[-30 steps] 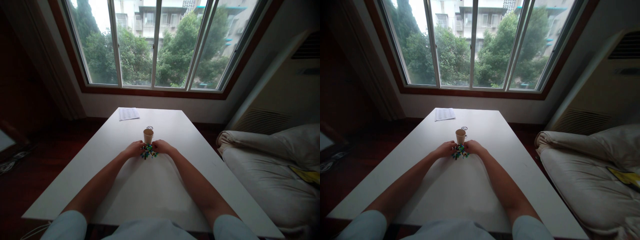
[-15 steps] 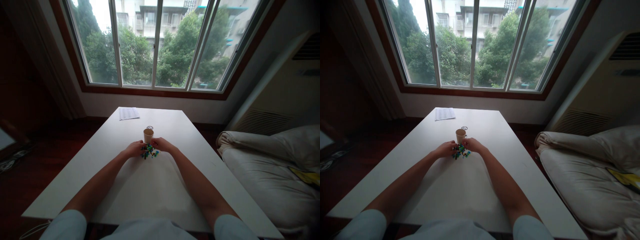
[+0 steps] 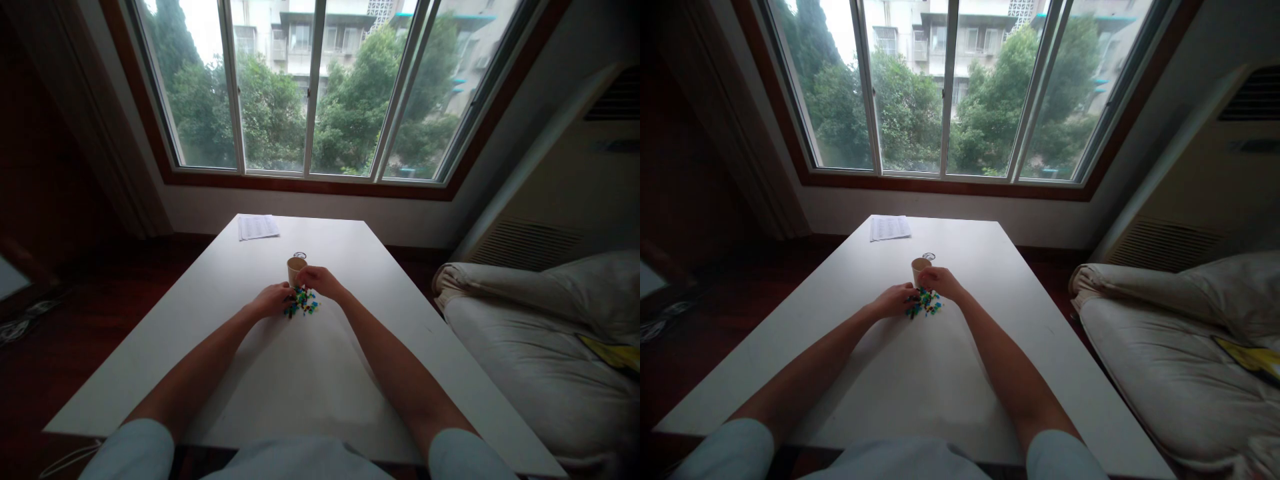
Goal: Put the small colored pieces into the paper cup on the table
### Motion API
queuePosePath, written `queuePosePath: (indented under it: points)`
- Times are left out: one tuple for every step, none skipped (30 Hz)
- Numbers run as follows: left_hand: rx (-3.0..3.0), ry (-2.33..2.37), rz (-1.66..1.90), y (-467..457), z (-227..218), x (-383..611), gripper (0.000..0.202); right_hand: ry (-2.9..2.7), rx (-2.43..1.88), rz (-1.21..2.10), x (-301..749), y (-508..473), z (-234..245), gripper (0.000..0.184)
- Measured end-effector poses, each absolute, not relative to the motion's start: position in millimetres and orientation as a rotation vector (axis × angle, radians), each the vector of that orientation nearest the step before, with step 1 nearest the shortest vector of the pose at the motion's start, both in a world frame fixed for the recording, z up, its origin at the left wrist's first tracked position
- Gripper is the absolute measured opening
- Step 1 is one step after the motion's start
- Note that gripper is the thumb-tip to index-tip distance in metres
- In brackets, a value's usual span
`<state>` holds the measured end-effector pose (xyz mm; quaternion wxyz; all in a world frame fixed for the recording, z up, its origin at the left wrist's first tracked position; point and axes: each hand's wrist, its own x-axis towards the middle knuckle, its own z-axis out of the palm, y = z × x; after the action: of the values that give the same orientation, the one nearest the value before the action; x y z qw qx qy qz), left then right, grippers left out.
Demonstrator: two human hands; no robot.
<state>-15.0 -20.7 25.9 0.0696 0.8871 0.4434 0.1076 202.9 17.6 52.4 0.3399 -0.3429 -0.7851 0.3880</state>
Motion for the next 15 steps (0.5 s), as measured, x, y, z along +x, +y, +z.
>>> queuePosePath:
  points:
    - [2.670,1.326,0.333,-20.7,25.3,-14.3,0.027,-1.972,-0.867,1.013,202.0,17.9,52.8,0.024]
    - [2.673,1.318,0.345,-20.7,24.7,-13.7,0.027,-1.906,-0.852,1.013,201.0,18.0,53.8,0.024]
    - [2.677,1.309,0.357,-20.7,24.3,-13.3,0.027,-1.847,-0.848,1.008,200.1,17.8,55.0,0.024]
    - [2.682,1.300,0.368,-20.7,24.0,-13.1,0.027,-1.794,-0.851,1.004,199.3,17.7,56.5,0.025]
    - [2.684,1.294,0.381,-20.6,23.8,-12.9,0.027,-1.747,-0.858,1.002,198.7,17.8,57.8,0.027]
    - [2.683,1.289,0.395,-20.7,23.8,-12.7,0.027,-1.707,-0.865,1.001,198.5,18.1,58.9,0.029]
    - [2.678,1.282,0.410,-20.9,23.8,-12.5,0.027,-1.672,-0.873,1.002,198.6,18.7,59.4,0.032]
    - [2.670,1.274,0.426,-21.1,23.9,-12.1,0.027,-1.640,-0.880,1.006,198.8,19.6,59.4,0.035]
    - [2.661,1.264,0.442,-21.5,24.1,-11.7,0.028,-1.613,-0.884,1.012,199.3,20.8,58.8,0.038]
    - [2.648,1.256,0.458,-22.0,24.5,-11.3,0.028,-1.591,-0.887,1.022,199.6,22.1,57.6,0.040]
    - [2.634,1.248,0.468,-22.5,24.9,-10.8,0.028,-1.575,-0.888,1.035,199.9,23.4,56.1,0.042]
    - [2.620,1.243,0.475,-23.0,25.3,-10.3,0.028,-1.567,-0.888,1.050,199.8,24.5,54.3,0.044]
    - [2.606,1.239,0.479,-23.5,25.6,-9.9,0.028,-1.565,-0.891,1.063,199.3,25.5,52.4,0.045]
    - [2.595,1.237,0.479,-23.8,25.9,-9.6,0.027,-1.569,-0.897,1.073,198.4,26.2,50.5,0.046]
    - [2.588,1.234,0.478,-23.9,26.0,-9.3,0.027,-1.578,-0.908,1.081,197.2,26.7,48.6,0.046]
